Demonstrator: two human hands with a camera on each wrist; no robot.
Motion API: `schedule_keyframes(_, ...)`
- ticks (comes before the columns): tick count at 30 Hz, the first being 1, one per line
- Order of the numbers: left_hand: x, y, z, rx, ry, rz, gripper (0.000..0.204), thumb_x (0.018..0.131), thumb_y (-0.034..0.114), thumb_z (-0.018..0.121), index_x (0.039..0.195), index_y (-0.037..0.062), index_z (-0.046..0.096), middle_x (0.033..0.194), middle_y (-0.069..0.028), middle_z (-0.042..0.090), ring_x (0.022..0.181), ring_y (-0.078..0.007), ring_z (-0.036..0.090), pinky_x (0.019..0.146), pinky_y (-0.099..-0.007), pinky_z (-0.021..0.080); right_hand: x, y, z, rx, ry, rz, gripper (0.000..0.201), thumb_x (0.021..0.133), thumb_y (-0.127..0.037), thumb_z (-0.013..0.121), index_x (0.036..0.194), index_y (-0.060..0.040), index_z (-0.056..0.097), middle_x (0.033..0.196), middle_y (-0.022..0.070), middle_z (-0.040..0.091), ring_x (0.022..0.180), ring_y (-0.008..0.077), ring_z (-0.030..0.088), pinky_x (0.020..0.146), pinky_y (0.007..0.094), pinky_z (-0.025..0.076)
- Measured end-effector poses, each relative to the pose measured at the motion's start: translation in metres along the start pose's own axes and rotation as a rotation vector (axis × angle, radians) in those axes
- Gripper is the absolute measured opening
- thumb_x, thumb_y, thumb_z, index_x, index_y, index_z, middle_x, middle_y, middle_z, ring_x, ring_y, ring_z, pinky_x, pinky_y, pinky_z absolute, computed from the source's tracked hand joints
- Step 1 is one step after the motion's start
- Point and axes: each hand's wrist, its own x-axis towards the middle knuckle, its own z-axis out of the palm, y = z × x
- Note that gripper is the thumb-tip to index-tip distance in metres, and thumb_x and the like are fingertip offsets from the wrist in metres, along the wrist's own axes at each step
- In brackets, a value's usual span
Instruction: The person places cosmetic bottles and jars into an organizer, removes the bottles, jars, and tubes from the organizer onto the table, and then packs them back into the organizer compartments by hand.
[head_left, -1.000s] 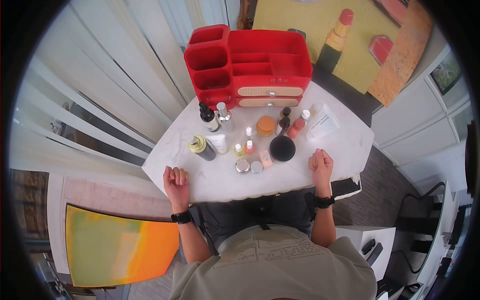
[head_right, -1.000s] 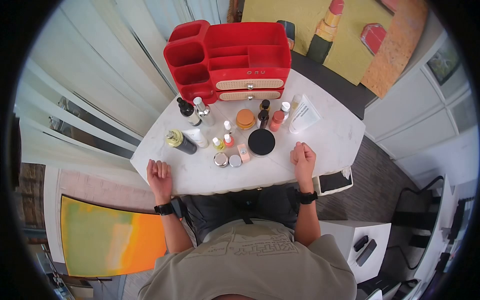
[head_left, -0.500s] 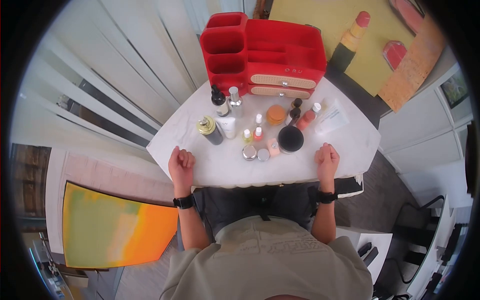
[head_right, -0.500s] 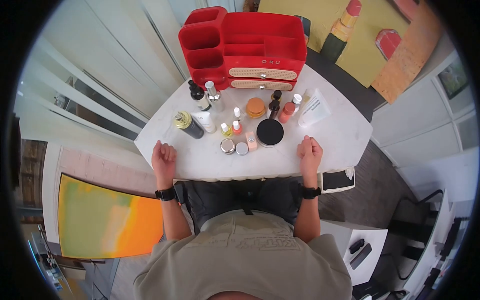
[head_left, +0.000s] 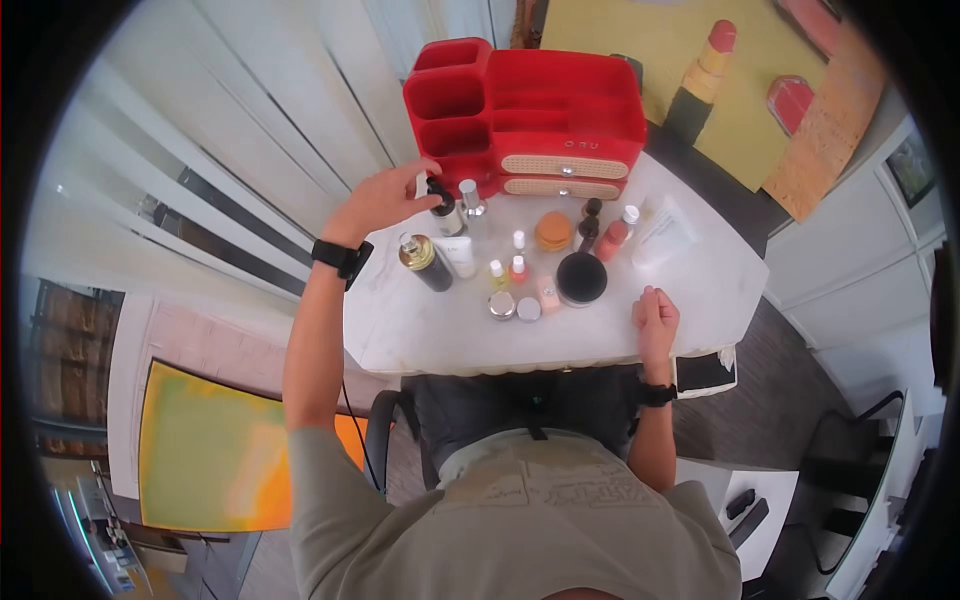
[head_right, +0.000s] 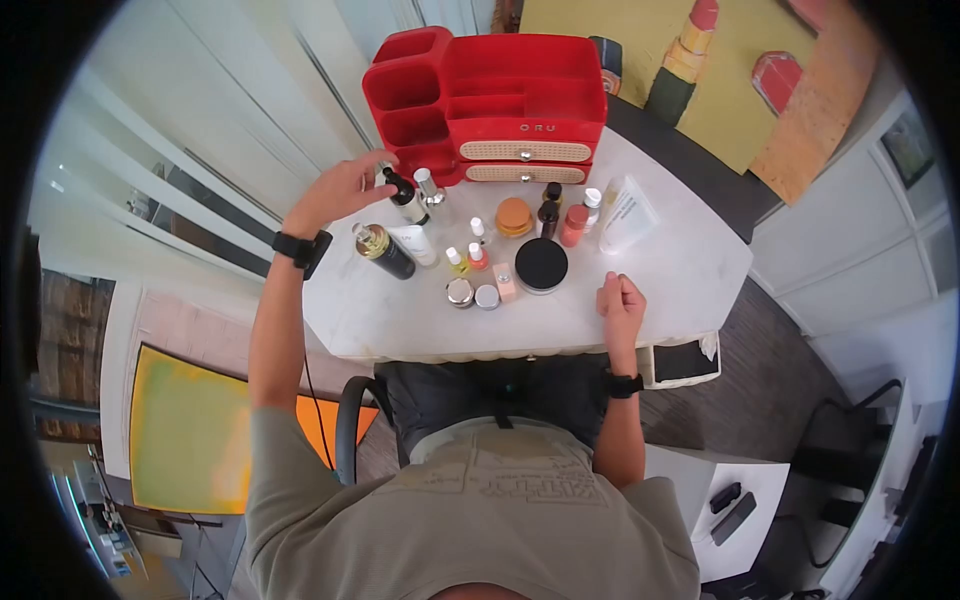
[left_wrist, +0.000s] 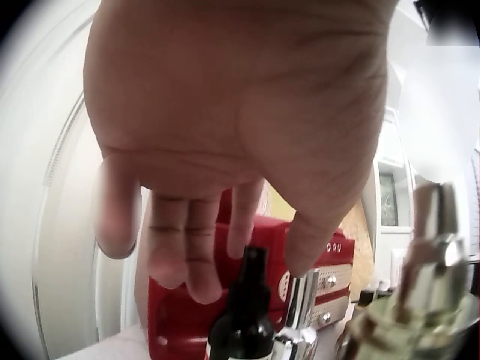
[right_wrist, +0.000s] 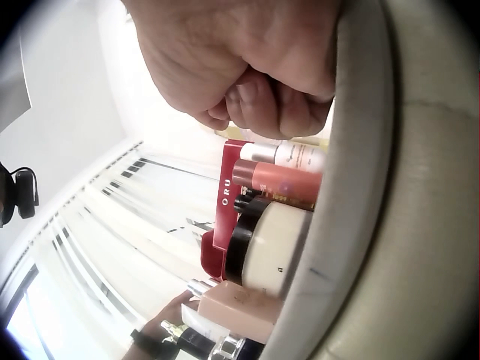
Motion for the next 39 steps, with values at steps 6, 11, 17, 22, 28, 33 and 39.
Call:
schedule_keyframes(6, 0.021, -0.016, 0.024, -0.074, -0.131, 0.135, 0.029, 0.088, 0.021, 0.08, 0.107, 0.008, 0.061, 0.083, -0.0076, 0.065, 0.072, -0.0159, 0.06, 0.068, -0.0323, 0.048, -0.004, 0.0, -0.001, -0.089, -0.002, -0.008, 0.045, 0.108, -0.018, 0.057, 0.069, -0.0113, 0.036, 0.06, -0.0072, 0.035, 0.054, 0.0034, 0.03, 0.05, 0.0251, 0.022)
schedule_keyframes(11, 0.013, -0.025, 0.016, -0.256, -0.051, 0.061, 0.023, 0.089, 0.015, 0.078, 0.101, 0.0036, 0.062, 0.077, -0.0051, 0.065, 0.069, -0.0155, 0.058, 0.068, -0.0307, 0.048, -0.003, 0.001, -0.002, -0.088, -0.009, 0.007, 0.045, 0.108, -0.018, 0.058, 0.069, -0.011, 0.037, 0.061, -0.0075, 0.035, 0.054, 0.0031, 0.031, 0.05, 0.0249, 0.023)
schedule_keyframes(17, 0.0, 0.013, -0.053, -0.235, 0.362, 0.096, 0.023, 0.095, 0.012, 0.076, 0.112, 0.0022, 0.063, 0.089, -0.003, 0.067, 0.074, -0.0069, 0.059, 0.064, -0.0237, 0.047, -0.003, -0.001, 0.001, -0.06, -0.023, 0.014, 0.045, 0.108, -0.018, 0.058, 0.069, -0.0114, 0.037, 0.061, -0.0077, 0.035, 0.054, 0.0029, 0.03, 0.05, 0.0248, 0.023)
schedule_keyframes(22, 0.035, 0.015, -0.06, -0.21, 0.413, 0.208, 0.024, 0.096, 0.015, 0.075, 0.112, 0.0012, 0.062, 0.085, -0.0028, 0.064, 0.072, -0.0075, 0.053, 0.064, -0.0244, 0.045, -0.001, 0.001, -0.002, -0.02, -0.046, 0.037, 0.045, 0.108, -0.018, 0.058, 0.069, -0.0122, 0.037, 0.062, -0.008, 0.036, 0.054, 0.0029, 0.03, 0.05, 0.0247, 0.023)
schedule_keyframes(28, 0.071, 0.014, -0.045, -0.004, 0.467, 0.219, 0.023, 0.096, 0.018, 0.073, 0.114, 0.0087, 0.062, 0.076, -0.0063, 0.063, 0.065, -0.0159, 0.058, 0.063, -0.0311, 0.047, -0.004, -0.004, 0.002, -0.097, -0.007, 0.031, 0.045, 0.108, -0.019, 0.058, 0.068, -0.0126, 0.037, 0.061, -0.0079, 0.037, 0.055, 0.0029, 0.031, 0.051, 0.0245, 0.023)
schedule_keyframes(33, 0.093, 0.002, -0.029, 0.082, 0.445, 0.199, 0.025, 0.094, 0.019, 0.073, 0.114, 0.0099, 0.061, 0.075, -0.01, 0.065, 0.067, -0.0247, 0.063, 0.064, -0.0372, 0.049, -0.002, -0.001, 0.001, -0.109, -0.017, 0.027, 0.045, 0.108, -0.019, 0.057, 0.068, -0.012, 0.037, 0.061, -0.0077, 0.034, 0.055, 0.0035, 0.029, 0.051, 0.0254, 0.022)
schedule_keyframes(39, 0.104, -0.024, -0.017, 0.158, 0.332, 0.085, 0.022, 0.095, 0.02, 0.07, 0.114, 0.0129, 0.063, 0.088, -0.0122, 0.072, 0.083, -0.0334, 0.069, 0.073, -0.0438, 0.053, 0.0, 0.0, -0.001, -0.102, -0.02, 0.028, 0.045, 0.108, -0.018, 0.057, 0.069, -0.012, 0.036, 0.061, -0.0074, 0.033, 0.054, 0.004, 0.028, 0.05, 0.026, 0.021)
